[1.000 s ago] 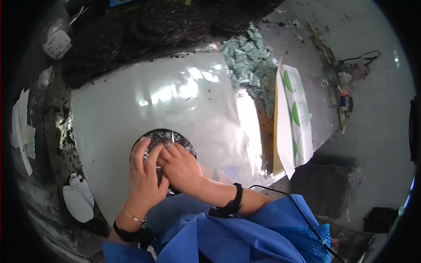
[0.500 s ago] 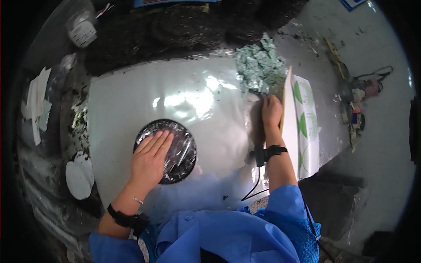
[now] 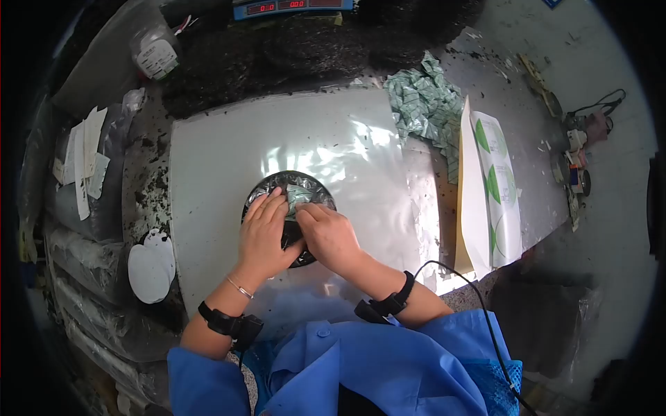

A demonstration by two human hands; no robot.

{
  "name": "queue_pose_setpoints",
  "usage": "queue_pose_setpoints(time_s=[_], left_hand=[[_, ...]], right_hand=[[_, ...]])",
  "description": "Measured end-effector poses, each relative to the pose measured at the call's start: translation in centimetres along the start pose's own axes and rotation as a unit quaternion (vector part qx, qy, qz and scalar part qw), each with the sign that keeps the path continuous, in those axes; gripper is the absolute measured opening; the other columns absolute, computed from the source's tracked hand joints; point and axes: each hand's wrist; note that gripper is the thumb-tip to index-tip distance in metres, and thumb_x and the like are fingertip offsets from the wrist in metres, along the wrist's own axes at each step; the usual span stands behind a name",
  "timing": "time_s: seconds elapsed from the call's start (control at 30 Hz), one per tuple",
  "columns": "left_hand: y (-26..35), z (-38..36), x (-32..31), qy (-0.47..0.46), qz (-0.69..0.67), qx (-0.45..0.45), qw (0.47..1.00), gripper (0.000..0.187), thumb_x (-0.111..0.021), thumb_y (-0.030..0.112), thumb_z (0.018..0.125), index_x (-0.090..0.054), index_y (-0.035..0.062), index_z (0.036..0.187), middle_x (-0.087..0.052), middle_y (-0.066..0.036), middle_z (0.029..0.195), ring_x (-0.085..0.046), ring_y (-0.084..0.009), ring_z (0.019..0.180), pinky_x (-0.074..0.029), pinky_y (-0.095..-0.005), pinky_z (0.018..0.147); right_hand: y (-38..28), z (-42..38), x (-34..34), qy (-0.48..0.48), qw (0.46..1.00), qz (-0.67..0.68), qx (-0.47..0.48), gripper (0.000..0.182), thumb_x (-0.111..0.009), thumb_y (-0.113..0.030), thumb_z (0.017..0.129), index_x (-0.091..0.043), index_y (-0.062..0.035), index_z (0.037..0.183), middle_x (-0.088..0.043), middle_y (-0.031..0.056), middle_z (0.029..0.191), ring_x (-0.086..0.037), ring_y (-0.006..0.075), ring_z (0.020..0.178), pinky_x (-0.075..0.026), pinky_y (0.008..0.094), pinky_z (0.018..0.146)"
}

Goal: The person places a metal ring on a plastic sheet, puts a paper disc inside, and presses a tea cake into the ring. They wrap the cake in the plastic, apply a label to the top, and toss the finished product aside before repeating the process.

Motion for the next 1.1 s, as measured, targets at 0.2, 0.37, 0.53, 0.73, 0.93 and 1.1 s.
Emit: queue_pose_setpoints(time_s=[0.2,0.37,0.53,0.73,0.93,1.1], left_hand=[[0.9,0.5,0.7,-0.068,0.049,-0.049,0.995,0.074,-0.065,0.021,0.081,-0.046,0.0102,0.152,-0.042,-0.012,0.159,-0.034,-0.0327,0.149,-0.02,-0.0522,0.123],[1.3,0.8,0.9,-0.126,0.09,-0.037,0.987,0.062,-0.061,0.02,0.084,-0.054,0.0055,0.144,-0.043,-0.016,0.158,-0.033,-0.0351,0.149,-0.017,-0.0548,0.123],[1.2,1.0,1.1,-0.141,0.072,-0.026,0.987,0.064,-0.059,0.025,0.083,-0.054,0.0024,0.143,-0.042,-0.02,0.157,-0.032,-0.0385,0.149,-0.016,-0.0579,0.122],[1.4,1.1,1.2,-0.133,0.077,-0.036,0.987,0.064,-0.057,0.024,0.081,-0.055,0.0012,0.141,-0.044,-0.02,0.155,-0.034,-0.0398,0.148,-0.018,-0.0592,0.121],[1.8,1.1,1.7,-0.103,0.058,-0.049,0.992,0.062,-0.06,0.025,0.083,-0.057,0.0016,0.14,-0.046,-0.021,0.154,-0.037,-0.0376,0.146,-0.02,-0.0562,0.122],[1.4,0.8,1.7,-0.051,0.021,-0.048,0.997,0.057,-0.067,0.028,0.085,-0.06,0.0116,0.14,-0.051,-0.013,0.151,-0.046,-0.0299,0.141,-0.03,-0.0448,0.12]], right_hand=[[1.2,0.3,0.1,-0.104,0.993,-0.015,0.057,0.023,-0.064,-0.01,0.079,-0.066,0.0005,0.099,-0.069,0.0138,0.102,-0.068,0.0299,0.098,-0.056,0.0384,0.085],[10.9,-5.6,13.3,0.144,0.989,0.015,-0.037,0.021,-0.072,0.0,0.082,-0.07,-0.003,0.103,-0.07,0.0141,0.106,-0.069,0.0326,0.097,-0.056,0.0396,0.083],[32.3,-19.8,18.9,0.154,0.834,-0.463,-0.257,0.033,-0.066,-0.005,0.083,-0.069,-0.0034,0.116,-0.071,0.0132,0.117,-0.068,0.0294,0.111,-0.057,0.0385,0.092],[34.4,-20.6,17.3,0.196,0.827,-0.471,-0.234,0.02,-0.067,-0.01,0.085,-0.075,-0.0063,0.102,-0.076,0.011,0.104,-0.074,0.0267,0.097,-0.059,0.039,0.08],[38.2,-23.4,25.7,0.407,0.728,-0.261,-0.486,0.029,-0.075,-0.028,0.087,-0.075,0.0011,0.088,-0.071,0.0121,0.072,-0.068,0.0227,0.066,-0.054,0.0383,0.068],[34.4,-35.6,43.1,0.588,0.664,0.084,-0.455,0.032,-0.052,-0.032,0.104,-0.058,-0.0047,0.12,-0.064,0.0066,0.089,-0.057,0.0146,0.061,-0.048,0.0244,0.046]])
Point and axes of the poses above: each hand's wrist, its own z-axis towards the middle knuckle, its own x-axis out of the back of the hand, y = z × x
